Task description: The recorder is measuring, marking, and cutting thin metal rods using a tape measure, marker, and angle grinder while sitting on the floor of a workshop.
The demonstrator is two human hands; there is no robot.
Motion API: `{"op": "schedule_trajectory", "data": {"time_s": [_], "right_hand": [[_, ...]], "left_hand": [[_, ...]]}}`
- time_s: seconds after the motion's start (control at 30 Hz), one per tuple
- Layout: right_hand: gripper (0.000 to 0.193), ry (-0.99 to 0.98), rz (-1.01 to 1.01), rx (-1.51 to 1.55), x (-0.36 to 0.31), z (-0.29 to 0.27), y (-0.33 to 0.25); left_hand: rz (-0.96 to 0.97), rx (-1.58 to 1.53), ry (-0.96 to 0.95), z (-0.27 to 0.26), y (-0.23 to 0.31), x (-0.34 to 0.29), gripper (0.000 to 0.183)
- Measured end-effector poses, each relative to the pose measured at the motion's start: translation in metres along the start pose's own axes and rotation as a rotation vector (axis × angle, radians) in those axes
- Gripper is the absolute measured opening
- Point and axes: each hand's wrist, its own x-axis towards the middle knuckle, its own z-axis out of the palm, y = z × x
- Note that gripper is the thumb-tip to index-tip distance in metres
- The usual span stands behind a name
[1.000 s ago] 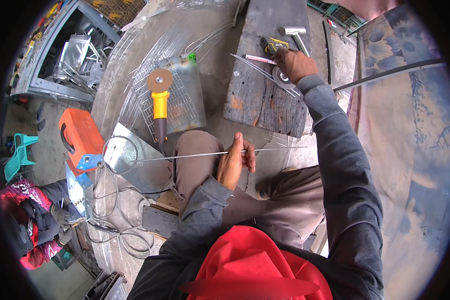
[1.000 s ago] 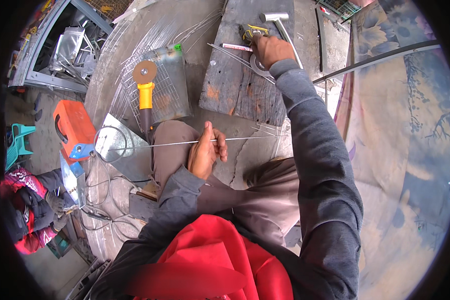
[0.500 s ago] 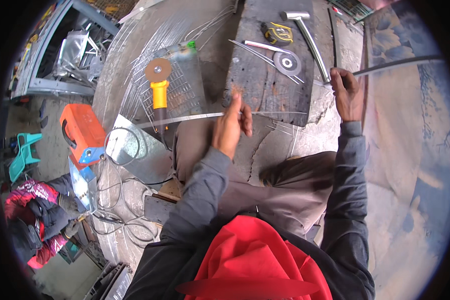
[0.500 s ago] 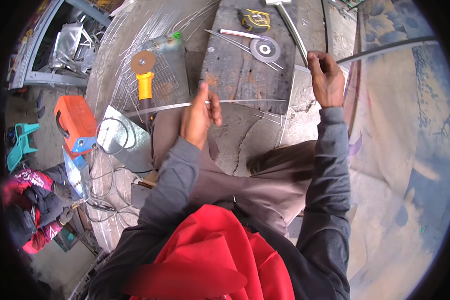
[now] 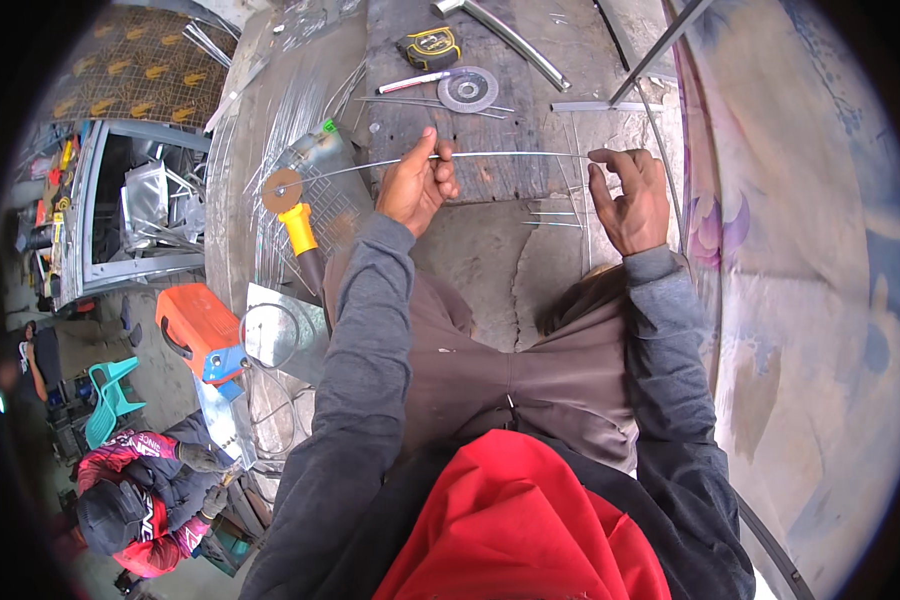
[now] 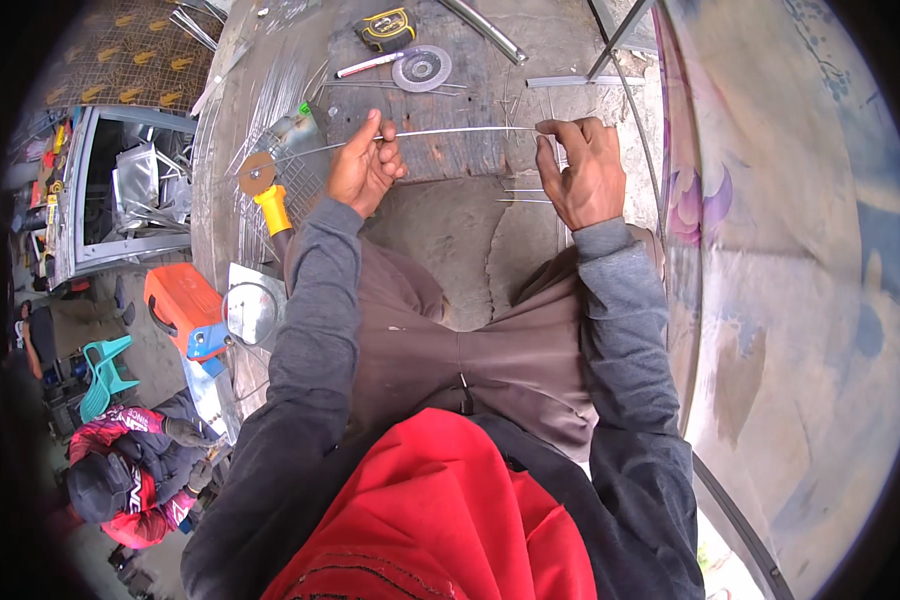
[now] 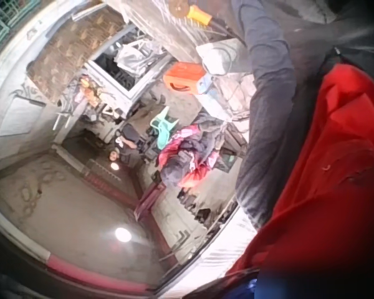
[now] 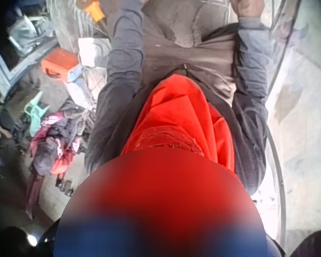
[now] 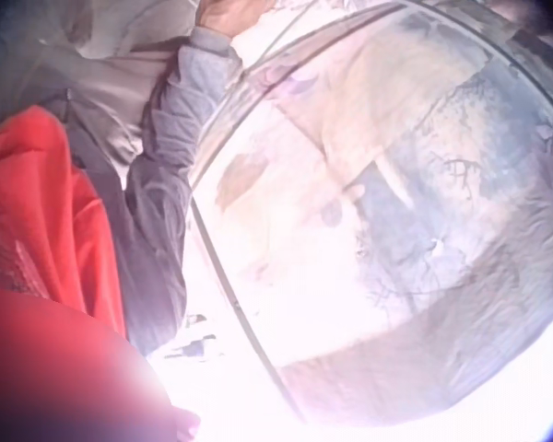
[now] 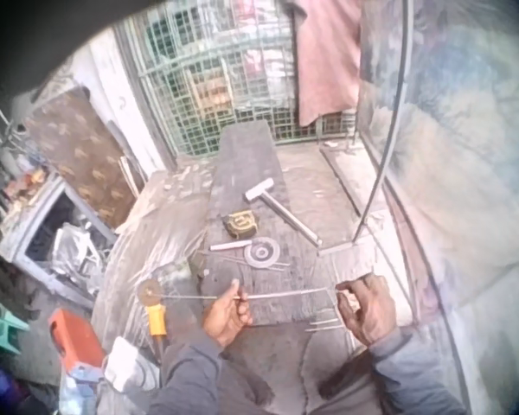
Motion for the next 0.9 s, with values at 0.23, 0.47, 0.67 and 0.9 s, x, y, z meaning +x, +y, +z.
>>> {"op": "schedule_trajectory", "data": {"time_s": [0.23,0.47,0.67,0.9], "right_hand": [[0.022,-0.013,-0.148,-0.025,0.001,-0.006,-0.003],[0.022,-0.055,-0.17,-0.046,0.001,-0.002,0.006],[0.016,-0.037,-0.181,-0.007,0.006,-0.003,-0.007],[0.011,-0.193,-0.125,-0.145,0.006,0.028,0.007]], "left_hand": [[0.009,0.018,-0.179,0.007,-0.004,-0.009,0.035],[0.042,-0.006,-0.241,0.008,0.0,-0.012,0.034],[0.088,-0.012,-0.282,-0.004,0.007,-0.012,0.04],[-0.291,0.392,0.017,-0.006,0.005,-0.026,0.05]]}}
